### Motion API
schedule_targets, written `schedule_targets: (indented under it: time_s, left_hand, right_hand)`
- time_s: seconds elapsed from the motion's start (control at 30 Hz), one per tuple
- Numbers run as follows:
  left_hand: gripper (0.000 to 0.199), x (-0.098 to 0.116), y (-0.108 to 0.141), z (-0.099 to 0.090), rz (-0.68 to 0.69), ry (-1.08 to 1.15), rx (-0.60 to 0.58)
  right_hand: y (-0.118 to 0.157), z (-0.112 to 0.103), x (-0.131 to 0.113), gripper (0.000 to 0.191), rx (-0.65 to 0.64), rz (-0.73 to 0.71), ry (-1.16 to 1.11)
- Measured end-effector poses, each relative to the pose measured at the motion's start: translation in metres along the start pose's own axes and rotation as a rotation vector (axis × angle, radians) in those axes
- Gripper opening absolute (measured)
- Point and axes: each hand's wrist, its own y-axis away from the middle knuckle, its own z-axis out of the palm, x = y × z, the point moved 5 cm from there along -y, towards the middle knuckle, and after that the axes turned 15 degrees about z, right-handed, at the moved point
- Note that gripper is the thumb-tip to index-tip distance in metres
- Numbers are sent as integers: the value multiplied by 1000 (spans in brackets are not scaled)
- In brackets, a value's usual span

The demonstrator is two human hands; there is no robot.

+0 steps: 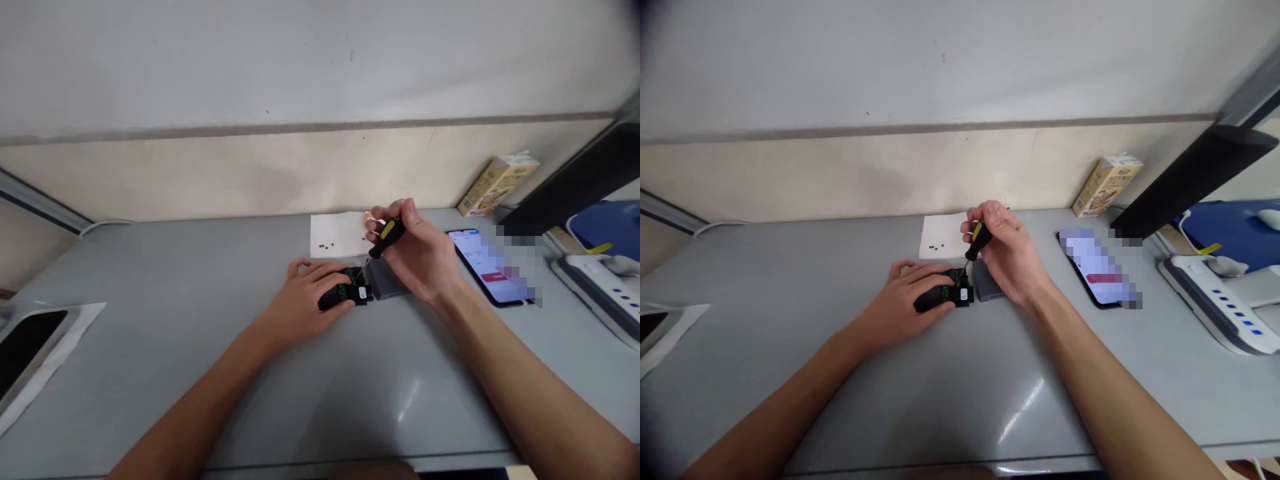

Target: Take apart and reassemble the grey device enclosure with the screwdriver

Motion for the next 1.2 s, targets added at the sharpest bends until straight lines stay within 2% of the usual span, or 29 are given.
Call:
schedule_targets:
  time_s: [0.2, 0.43, 0.67, 0.97, 1.2]
  left_hand:
    - [22, 2, 0, -1, 8, 1, -1]
    - [22, 2, 0, 0, 17, -5, 6]
    - [20, 2, 0, 0, 20, -18, 7]
    - [21, 2, -1, -1, 11, -24, 8]
    - [22, 2, -1, -1, 6, -19, 3]
  right_hand:
    - [-3, -3, 4, 52, 95, -99, 148]
    - [-3, 4, 0, 50, 7, 1, 58]
    - [-7, -6, 7, 57, 119, -65, 103]
    - [-1, 1, -1, 43, 31, -45, 80]
    - [-4, -3, 5, 55, 122, -109, 191]
